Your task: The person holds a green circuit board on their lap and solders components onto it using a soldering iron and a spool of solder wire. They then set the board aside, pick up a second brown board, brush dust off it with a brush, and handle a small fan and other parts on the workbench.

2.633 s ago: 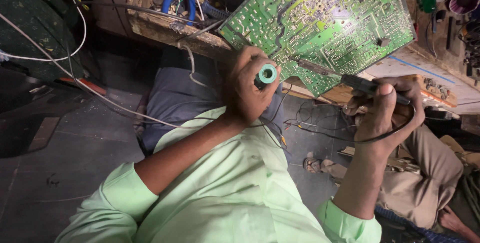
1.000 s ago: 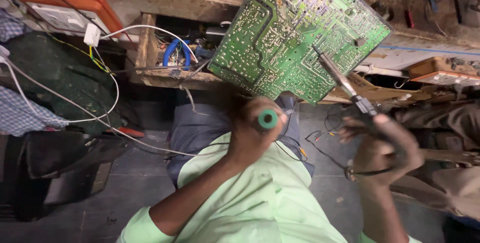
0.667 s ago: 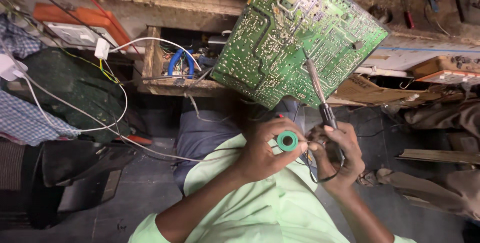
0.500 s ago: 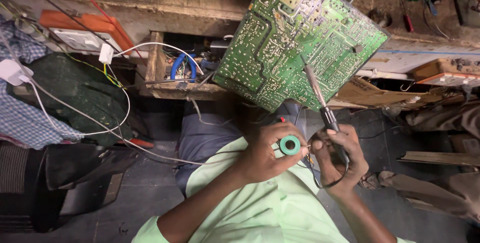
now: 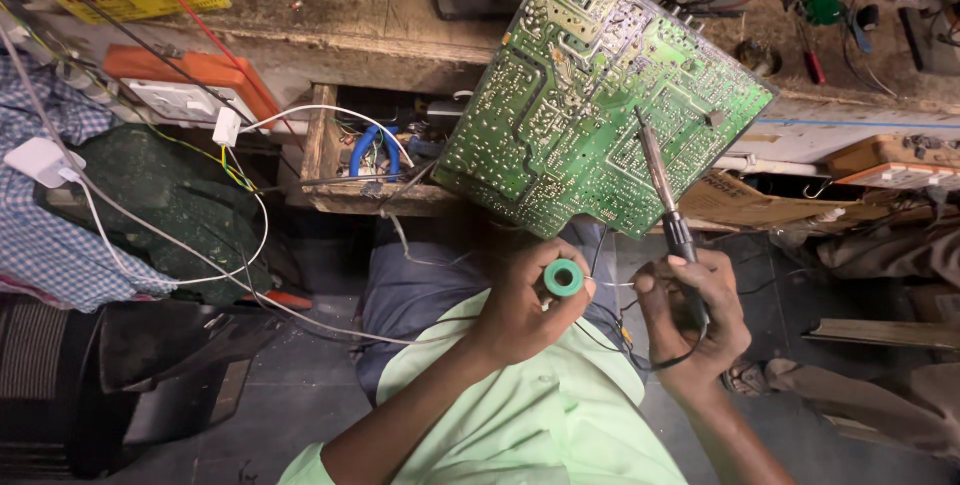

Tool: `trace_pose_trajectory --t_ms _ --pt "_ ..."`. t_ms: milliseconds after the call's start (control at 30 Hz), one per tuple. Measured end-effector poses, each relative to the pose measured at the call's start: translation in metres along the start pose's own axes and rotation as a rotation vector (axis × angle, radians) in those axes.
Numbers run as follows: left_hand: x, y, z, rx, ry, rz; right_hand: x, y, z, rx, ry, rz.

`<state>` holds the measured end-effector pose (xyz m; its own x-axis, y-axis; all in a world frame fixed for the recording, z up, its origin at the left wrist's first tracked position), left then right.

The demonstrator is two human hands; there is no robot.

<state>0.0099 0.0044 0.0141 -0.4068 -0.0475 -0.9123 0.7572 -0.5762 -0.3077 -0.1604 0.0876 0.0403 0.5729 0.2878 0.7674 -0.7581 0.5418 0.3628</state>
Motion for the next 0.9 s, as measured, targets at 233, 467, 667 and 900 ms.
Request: trace_pose_trajectory --t_ms 233,467,667,900 --pt "-0.007 0.006 0.003 0.048 -0.203 0.212 -0.001 -0.006 0.000 0.054 -0.012 0.038" --pt "0.001 0.013 0.005 0.022 -0.159 0.029 0.004 -0.006 0.012 0.028 0.077 -0.054" --pt "0.002 0.015 0.009 -0.021 -0.144 0.214 0.001 -0.006 0.019 0.065 0.068 0.076" --pt "-0.019 0.035 0.028 -0.157 -0.390 0.395 -0.018 0.015 0.032 0.005 0.106 0.068"
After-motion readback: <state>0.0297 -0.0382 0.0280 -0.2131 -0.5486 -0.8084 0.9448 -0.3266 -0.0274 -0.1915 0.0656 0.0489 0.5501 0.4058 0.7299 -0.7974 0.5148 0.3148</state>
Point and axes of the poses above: each hand's wrist, its own z-axis towards the middle knuckle, its own y-axis out of the back of the hand, x = y × z, the point moved 2 cm from there along z, towards the middle knuckle, and after that the axes turned 7 degrees about -y, right-handed, at the moved point
